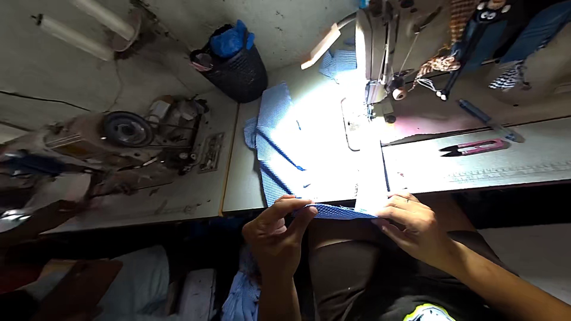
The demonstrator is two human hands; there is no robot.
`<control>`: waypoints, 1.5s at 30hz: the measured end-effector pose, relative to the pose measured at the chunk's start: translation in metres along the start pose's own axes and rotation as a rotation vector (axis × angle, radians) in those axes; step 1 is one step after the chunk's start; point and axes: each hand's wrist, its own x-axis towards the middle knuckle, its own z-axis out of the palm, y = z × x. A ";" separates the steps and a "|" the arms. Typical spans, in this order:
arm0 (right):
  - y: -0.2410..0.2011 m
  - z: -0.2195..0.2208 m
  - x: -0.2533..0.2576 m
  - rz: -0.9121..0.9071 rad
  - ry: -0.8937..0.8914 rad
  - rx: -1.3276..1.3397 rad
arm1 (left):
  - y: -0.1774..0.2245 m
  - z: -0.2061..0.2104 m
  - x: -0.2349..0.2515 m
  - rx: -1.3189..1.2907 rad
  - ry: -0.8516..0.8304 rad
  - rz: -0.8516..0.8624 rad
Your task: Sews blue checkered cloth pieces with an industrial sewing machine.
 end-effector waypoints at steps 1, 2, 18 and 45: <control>0.001 0.000 0.000 0.002 -0.003 0.002 | -0.002 0.001 0.000 -0.011 0.012 -0.015; 0.001 0.000 -0.001 0.003 -0.005 0.002 | -0.003 0.001 0.000 -0.015 0.020 -0.025; 0.008 -0.001 -0.001 -0.030 -0.056 0.065 | 0.031 -0.001 -0.005 -0.139 -0.420 0.065; 0.006 0.029 -0.020 -0.101 0.033 0.036 | -0.116 0.097 0.095 0.310 -1.004 -0.062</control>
